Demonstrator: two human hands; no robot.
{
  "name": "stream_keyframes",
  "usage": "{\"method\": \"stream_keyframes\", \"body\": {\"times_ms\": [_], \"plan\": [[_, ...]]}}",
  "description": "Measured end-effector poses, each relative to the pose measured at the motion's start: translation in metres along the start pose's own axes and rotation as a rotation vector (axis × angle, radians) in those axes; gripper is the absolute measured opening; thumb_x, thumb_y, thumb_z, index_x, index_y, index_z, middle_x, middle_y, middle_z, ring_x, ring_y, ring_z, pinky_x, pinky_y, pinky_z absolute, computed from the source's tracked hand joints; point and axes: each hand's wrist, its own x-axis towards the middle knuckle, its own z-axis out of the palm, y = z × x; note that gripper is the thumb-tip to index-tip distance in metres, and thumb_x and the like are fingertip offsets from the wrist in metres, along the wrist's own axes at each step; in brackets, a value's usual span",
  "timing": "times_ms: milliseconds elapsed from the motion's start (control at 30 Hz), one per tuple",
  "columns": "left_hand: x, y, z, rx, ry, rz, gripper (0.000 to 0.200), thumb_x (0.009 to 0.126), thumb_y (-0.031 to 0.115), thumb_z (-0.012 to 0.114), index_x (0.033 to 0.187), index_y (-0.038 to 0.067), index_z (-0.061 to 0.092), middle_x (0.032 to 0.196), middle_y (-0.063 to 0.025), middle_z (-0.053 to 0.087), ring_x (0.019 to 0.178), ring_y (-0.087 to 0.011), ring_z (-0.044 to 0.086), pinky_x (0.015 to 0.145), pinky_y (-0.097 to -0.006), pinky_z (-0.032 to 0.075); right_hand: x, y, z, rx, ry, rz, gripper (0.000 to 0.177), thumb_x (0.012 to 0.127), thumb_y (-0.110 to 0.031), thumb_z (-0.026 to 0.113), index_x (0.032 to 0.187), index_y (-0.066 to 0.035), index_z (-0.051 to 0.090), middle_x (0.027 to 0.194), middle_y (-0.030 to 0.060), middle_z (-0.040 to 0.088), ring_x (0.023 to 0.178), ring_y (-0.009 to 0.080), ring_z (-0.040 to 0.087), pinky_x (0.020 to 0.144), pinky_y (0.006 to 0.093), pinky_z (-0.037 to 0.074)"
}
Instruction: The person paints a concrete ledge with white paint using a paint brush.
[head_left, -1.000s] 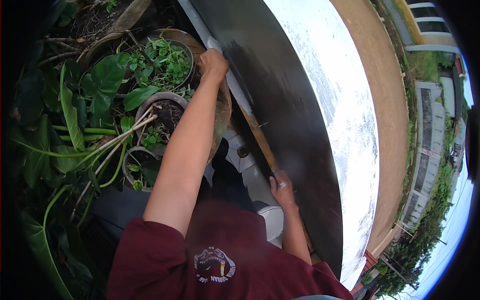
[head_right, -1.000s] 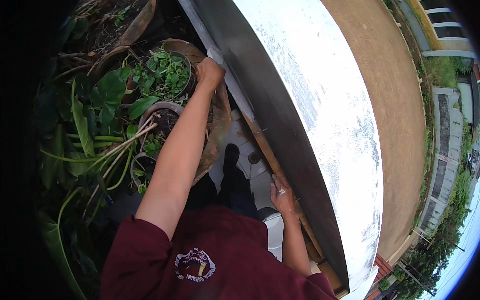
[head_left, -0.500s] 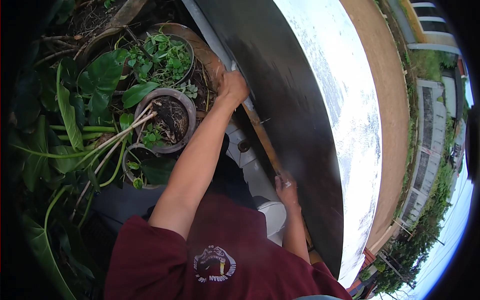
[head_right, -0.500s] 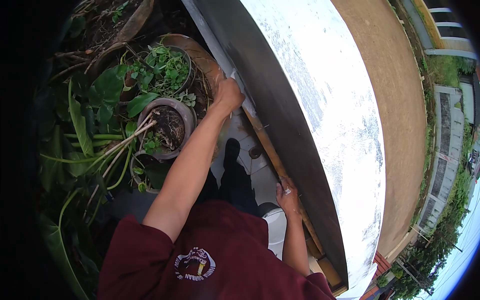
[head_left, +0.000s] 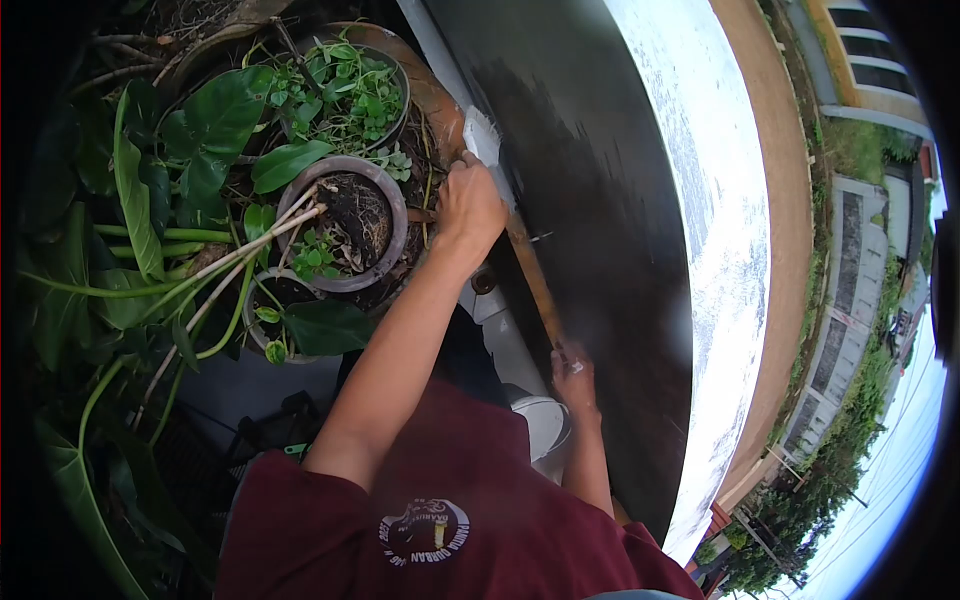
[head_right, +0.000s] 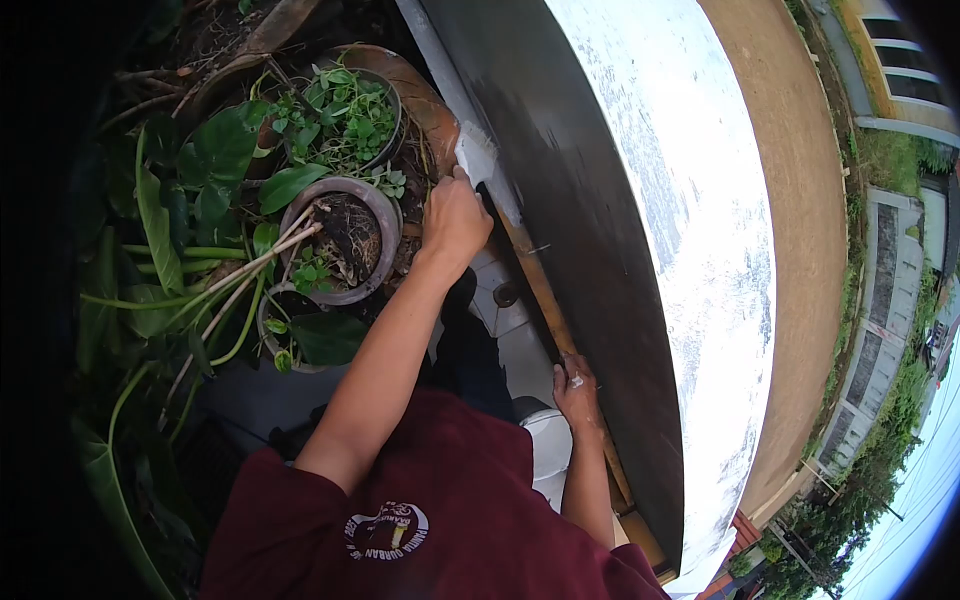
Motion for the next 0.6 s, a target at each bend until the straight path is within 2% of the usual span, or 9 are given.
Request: {"method": "stream_keyframes", "body": {"times_ms": [33, 100, 167, 267, 367, 533, 600], "plan": [[0.015, 0.010, -0.010, 0.004, 0.055, -0.014, 0.047, 0.081, 0.005, 0.069, 0.123, -0.011, 0.055, 0.122, -0.0265, 0.060, 0.111, -0.0445, 0.062, 0.094, -0.0460, 0.053, 0.003, -0.001, -0.001, -0.005, 0.011, -0.024, 0.027, 0.092, -0.008, 0.058, 0.116, 0.002, 0.064, 0.110, 0.0233, 0.064, 0.102, 0.0431, 0.062, 0.090, 0.0453, 0.051], [0.050, 0.020, -0.021, 0.024, 0.037, -0.019, 0.037, 0.081, 0.006, 0.067, 0.112, -0.012, 0.061, 0.117, -0.0323, 0.063, 0.113, -0.0462, 0.061, 0.094, -0.0474, 0.053, 0.006, 0.000, 0.000, -0.016, 0.015, -0.024, 0.026, 0.092, -0.008, 0.058, 0.115, 0.002, 0.064, 0.110, 0.0230, 0.064, 0.102, 0.0430, 0.062, 0.089, 0.0454, 0.051], [0.093, 0.013, -0.013, 0.059, -0.021, -0.007, 0.030, 0.082, 0.009, 0.066, 0.105, -0.011, 0.067, 0.112, -0.0315, 0.065, 0.110, -0.0446, 0.063, 0.093, -0.0474, 0.053, 0.007, 0.002, -0.002, -0.021, 0.017, -0.022, 0.026, 0.092, -0.008, 0.058, 0.115, 0.002, 0.064, 0.110, 0.0228, 0.064, 0.101, 0.0429, 0.062, 0.089, 0.0454, 0.051], [0.103, 0.014, 0.004, 0.053, -0.015, 0.004, 0.020, 0.084, 0.005, 0.063, 0.099, -0.002, 0.074, 0.114, -0.0268, 0.067, 0.111, -0.0422, 0.064, 0.092, -0.0471, 0.055, 0.001, 0.004, -0.005, -0.007, 0.016, 0.010, 0.026, 0.092, -0.009, 0.058, 0.115, 0.002, 0.064, 0.110, 0.0224, 0.064, 0.101, 0.0427, 0.062, 0.089, 0.0454, 0.051], [0.075, 0.003, 0.035, 0.051, -0.069, 0.103, 0.022, 0.084, 0.006, 0.063, 0.101, -0.005, 0.072, 0.113, -0.0256, 0.067, 0.109, -0.0434, 0.064, 0.091, -0.0477, 0.055, -0.005, 0.011, -0.003, 0.007, 0.000, 0.045, 0.027, 0.092, -0.010, 0.058, 0.116, 0.001, 0.064, 0.110, 0.0221, 0.065, 0.102, 0.0424, 0.062, 0.089, 0.0453, 0.051], [-0.028, -0.010, 0.062, -0.061, -0.213, 0.076, 0.042, 0.082, 0.007, 0.064, 0.116, -0.017, 0.055, 0.109, -0.0315, 0.064, 0.103, -0.0465, 0.065, 0.090, -0.0485, 0.054, -0.012, 0.020, 0.004, -0.003, -0.043, 0.050, 0.028, 0.092, -0.011, 0.058, 0.117, 0.001, 0.065, 0.111, 0.0217, 0.065, 0.102, 0.0418, 0.063, 0.090, 0.0451, 0.051], [-0.045, -0.018, 0.060, -0.153, -0.218, 0.117, 0.046, 0.081, 0.007, 0.064, 0.118, -0.017, 0.052, 0.110, -0.0339, 0.061, 0.102, -0.0472, 0.064, 0.090, -0.0488, 0.053, -0.009, 0.021, 0.003, -0.058, 0.000, -0.044, 0.027, 0.092, -0.008, 0.059, 0.118, -0.001, 0.064, 0.105, 0.0212, 0.065, 0.091, 0.0389, 0.066, 0.078, 0.0426, 0.052]]}}
